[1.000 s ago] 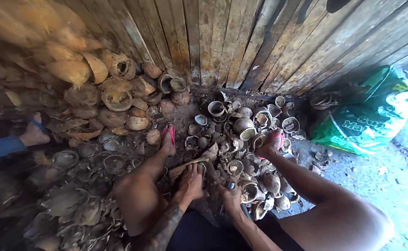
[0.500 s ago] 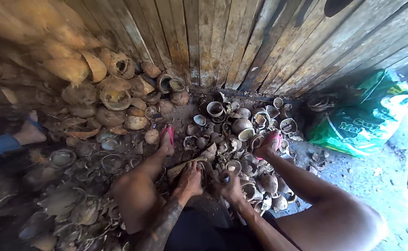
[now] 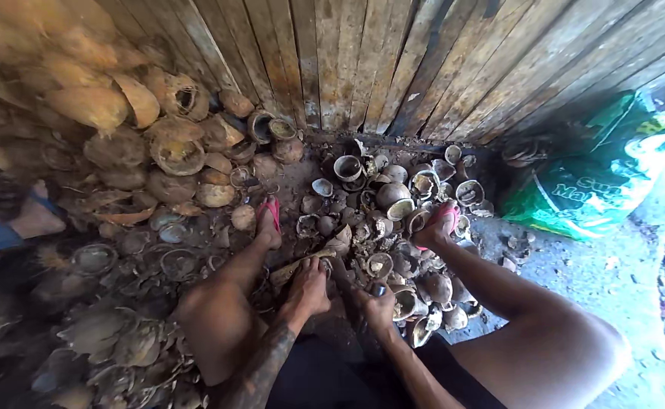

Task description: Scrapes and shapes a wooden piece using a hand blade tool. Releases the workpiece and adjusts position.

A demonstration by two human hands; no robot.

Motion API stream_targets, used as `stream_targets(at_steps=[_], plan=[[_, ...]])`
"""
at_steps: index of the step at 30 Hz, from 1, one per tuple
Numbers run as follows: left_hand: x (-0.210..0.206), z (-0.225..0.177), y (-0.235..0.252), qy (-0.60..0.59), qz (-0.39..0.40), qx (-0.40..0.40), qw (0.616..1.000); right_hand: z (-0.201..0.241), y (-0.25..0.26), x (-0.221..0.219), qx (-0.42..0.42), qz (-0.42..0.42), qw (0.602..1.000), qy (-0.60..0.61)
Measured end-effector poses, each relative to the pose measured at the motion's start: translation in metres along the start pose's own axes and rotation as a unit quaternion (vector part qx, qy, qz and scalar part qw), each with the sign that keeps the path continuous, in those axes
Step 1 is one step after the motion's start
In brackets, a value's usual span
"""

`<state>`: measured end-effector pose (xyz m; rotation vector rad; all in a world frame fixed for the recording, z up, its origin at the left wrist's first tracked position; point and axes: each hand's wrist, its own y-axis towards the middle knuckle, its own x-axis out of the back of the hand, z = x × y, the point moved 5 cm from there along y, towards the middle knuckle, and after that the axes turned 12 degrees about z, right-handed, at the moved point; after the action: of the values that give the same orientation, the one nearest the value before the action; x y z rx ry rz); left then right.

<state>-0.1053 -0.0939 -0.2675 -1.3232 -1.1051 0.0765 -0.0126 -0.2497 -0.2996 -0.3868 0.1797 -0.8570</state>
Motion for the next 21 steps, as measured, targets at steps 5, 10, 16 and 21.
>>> stream_targets(at_steps=[5,10,16,21], plan=[[-0.002,0.0,-0.001,0.0,-0.011,0.0,1.0,0.005,-0.001,-0.003,-0.001,0.011,1.0,-0.014],[-0.003,-0.002,-0.004,-0.015,-0.025,0.031,0.999,0.022,-0.039,-0.035,-0.019,-0.065,0.997,0.049],[-0.001,0.003,-0.001,-0.023,-0.013,0.03,0.999,0.002,-0.012,-0.017,-0.042,-0.055,0.994,0.087],[0.003,0.001,-0.001,-0.019,0.004,0.026,0.999,-0.002,0.046,0.01,-0.021,0.072,0.996,-0.04]])
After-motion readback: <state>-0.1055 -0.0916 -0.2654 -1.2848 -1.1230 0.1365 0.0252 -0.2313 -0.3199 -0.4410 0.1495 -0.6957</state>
